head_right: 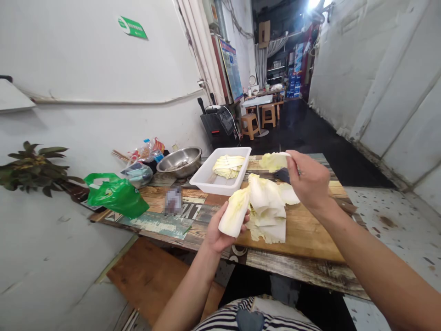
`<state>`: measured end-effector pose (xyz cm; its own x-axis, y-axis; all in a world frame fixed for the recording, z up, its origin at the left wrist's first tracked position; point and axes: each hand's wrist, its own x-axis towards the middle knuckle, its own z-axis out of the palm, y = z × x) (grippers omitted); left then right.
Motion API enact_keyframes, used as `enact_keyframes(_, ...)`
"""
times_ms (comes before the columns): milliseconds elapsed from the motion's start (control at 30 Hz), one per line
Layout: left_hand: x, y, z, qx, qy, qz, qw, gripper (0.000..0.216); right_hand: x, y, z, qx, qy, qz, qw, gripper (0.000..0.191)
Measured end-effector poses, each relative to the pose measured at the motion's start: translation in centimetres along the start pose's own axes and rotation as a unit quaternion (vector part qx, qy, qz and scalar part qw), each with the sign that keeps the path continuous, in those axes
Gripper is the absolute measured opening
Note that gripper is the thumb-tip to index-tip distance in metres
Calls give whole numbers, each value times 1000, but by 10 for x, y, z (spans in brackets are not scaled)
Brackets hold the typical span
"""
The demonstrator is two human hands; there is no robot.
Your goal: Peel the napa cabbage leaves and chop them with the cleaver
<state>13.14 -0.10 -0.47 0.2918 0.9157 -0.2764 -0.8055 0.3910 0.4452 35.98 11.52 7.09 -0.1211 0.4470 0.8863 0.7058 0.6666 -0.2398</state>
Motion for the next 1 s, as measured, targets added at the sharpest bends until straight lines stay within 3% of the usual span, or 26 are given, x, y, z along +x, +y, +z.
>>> enact_keyframes(67, 0, 1, -2, -23, 7, 25, 999, 50, -8, 0, 7, 25, -23, -32, 999, 35)
enact_keyframes(200, 3, 0, 1, -22, 19, 88, 996, 51, -46, 1, 28, 104, -153, -127, 975, 31)
enact_keyframes(333, 9, -8, 9, 6, 71, 183, 981, 41, -65, -12, 27, 124, -194, -136, 964, 34)
enact_keyframes(433, 14, -16, 19, 43, 76, 208, 974, 41, -65, -36, 16, 167, -234, -141, 947, 62)
enact_keyframes(533, 14, -19, 32, 66, 87, 183, 977, 45, -70, -54, 13, 219, -283, -134, 924, 84)
enact_keyframes(733, 0, -15, 44, 68, 15, 155, 985, 51, -92, -47, 20, 283, -229, 3, 931, 69)
enact_keyframes(833, -1, -19, 41, 66, -11, 170, 983, 65, -90, -43, 16, 261, -239, -30, 935, 72)
enact_keyframes(933, 5, -22, 41, 76, -5, 182, 980, 60, -83, -45, 8, 210, -257, -69, 941, 94)
enact_keyframes(1000, 8, -24, 41, 91, -3, 177, 980, 59, -79, -49, 3, 183, -256, -80, 946, 96)
